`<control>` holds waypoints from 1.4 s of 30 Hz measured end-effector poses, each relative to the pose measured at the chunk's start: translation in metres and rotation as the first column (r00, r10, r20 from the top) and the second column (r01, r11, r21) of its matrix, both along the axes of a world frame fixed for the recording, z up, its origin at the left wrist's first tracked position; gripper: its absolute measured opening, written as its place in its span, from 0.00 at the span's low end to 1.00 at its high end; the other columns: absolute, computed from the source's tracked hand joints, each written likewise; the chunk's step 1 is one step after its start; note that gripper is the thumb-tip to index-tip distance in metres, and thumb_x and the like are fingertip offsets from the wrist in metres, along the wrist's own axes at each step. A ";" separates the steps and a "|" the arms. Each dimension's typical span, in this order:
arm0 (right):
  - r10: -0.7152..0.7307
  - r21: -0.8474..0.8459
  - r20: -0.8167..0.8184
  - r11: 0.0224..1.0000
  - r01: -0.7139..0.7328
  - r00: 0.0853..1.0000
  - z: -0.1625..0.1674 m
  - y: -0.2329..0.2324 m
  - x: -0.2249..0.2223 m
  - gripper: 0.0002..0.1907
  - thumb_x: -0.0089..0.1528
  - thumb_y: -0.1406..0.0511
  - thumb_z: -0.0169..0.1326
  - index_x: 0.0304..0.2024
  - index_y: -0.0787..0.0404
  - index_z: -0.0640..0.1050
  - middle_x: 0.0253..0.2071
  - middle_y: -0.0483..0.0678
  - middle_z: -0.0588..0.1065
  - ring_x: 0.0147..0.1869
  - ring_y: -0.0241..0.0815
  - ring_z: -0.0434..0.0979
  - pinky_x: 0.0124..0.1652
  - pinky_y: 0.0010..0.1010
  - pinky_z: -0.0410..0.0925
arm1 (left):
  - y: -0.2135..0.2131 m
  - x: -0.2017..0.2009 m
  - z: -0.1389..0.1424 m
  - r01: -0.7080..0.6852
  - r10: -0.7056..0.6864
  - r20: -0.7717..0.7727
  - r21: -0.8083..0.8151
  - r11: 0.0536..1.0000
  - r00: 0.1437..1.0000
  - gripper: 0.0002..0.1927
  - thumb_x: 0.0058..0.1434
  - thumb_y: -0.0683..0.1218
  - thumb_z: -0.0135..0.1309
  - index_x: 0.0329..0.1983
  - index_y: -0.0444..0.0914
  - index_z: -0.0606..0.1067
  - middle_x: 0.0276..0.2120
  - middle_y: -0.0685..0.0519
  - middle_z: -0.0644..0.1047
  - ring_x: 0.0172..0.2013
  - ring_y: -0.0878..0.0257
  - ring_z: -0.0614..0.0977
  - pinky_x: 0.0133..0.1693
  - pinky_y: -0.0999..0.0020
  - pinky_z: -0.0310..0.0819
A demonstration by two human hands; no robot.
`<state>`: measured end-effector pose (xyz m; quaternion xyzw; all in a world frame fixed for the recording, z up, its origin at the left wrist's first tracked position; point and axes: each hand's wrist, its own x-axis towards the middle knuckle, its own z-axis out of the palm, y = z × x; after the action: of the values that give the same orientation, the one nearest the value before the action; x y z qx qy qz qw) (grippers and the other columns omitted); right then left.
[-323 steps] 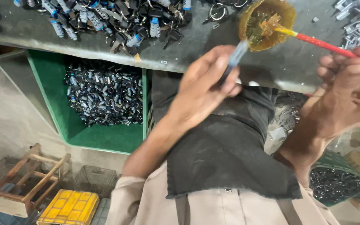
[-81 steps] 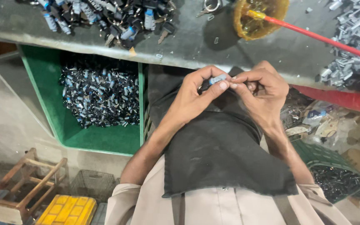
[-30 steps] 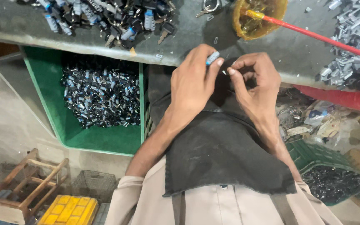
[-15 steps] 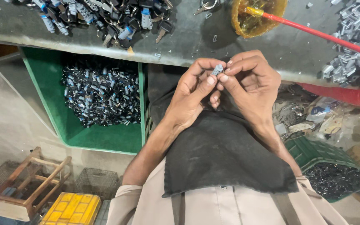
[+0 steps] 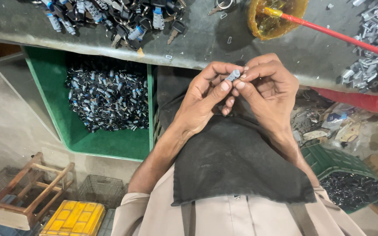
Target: The person picks small connector housings one at a time from a bin, inserts metal contact pins into each housing by hand, and briefly dips the assembled connector into a bowl of flux or grease on the bench before setting it on the table with finished units.
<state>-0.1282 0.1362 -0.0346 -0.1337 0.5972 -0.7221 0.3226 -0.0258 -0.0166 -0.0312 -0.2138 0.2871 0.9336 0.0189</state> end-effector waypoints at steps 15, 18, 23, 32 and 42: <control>-0.379 0.020 -0.043 0.925 0.380 0.924 0.007 0.022 -0.038 0.20 0.75 0.75 0.60 0.65 0.64 0.66 0.46 0.48 0.70 0.46 0.41 0.75 0.40 0.26 0.73 | -0.019 -0.014 0.014 -0.030 0.031 0.005 -0.189 0.981 0.999 0.16 0.75 0.46 0.54 0.61 0.34 0.70 0.43 0.51 0.80 0.39 0.68 0.79 0.42 0.72 0.75; -0.228 0.169 -0.509 0.919 0.357 0.830 0.017 0.033 -0.055 0.10 0.79 0.75 0.58 0.60 0.68 0.73 0.47 0.54 0.75 0.47 0.45 0.81 0.43 0.28 0.75 | -0.014 -0.030 0.007 -0.082 0.086 0.022 -0.146 0.986 0.996 0.15 0.76 0.46 0.53 0.60 0.34 0.71 0.42 0.52 0.79 0.41 0.68 0.78 0.45 0.71 0.76; -0.178 0.215 -0.667 0.884 0.415 0.724 0.025 0.039 -0.058 0.06 0.78 0.74 0.60 0.54 0.73 0.76 0.43 0.58 0.79 0.44 0.50 0.86 0.38 0.27 0.71 | -0.006 -0.048 -0.009 -0.178 0.176 0.021 0.116 0.977 0.984 0.15 0.76 0.47 0.52 0.60 0.35 0.71 0.41 0.53 0.76 0.39 0.68 0.76 0.45 0.70 0.74; -0.353 0.066 -0.503 0.895 0.442 0.789 0.019 0.051 -0.048 0.13 0.81 0.68 0.60 0.54 0.75 0.73 0.44 0.57 0.75 0.45 0.49 0.86 0.44 0.34 0.81 | -0.005 -0.048 -0.012 -0.157 0.169 -0.018 0.280 0.947 0.985 0.16 0.77 0.49 0.53 0.61 0.36 0.71 0.38 0.54 0.74 0.37 0.68 0.73 0.44 0.67 0.73; 0.394 0.630 -0.564 0.773 0.070 0.726 0.057 0.021 -0.051 0.09 0.70 0.70 0.59 0.53 0.64 0.82 0.47 0.52 0.80 0.45 0.45 0.81 0.44 0.27 0.71 | -0.028 -0.024 0.024 -0.117 0.138 -0.080 0.220 0.968 0.987 0.17 0.78 0.48 0.52 0.63 0.35 0.71 0.36 0.54 0.72 0.37 0.66 0.73 0.45 0.67 0.72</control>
<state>-0.1792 0.1575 0.0225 -0.3264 0.8569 -0.3575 0.1773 -0.0500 -0.0441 -0.0070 -0.1840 0.1708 0.9675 -0.0318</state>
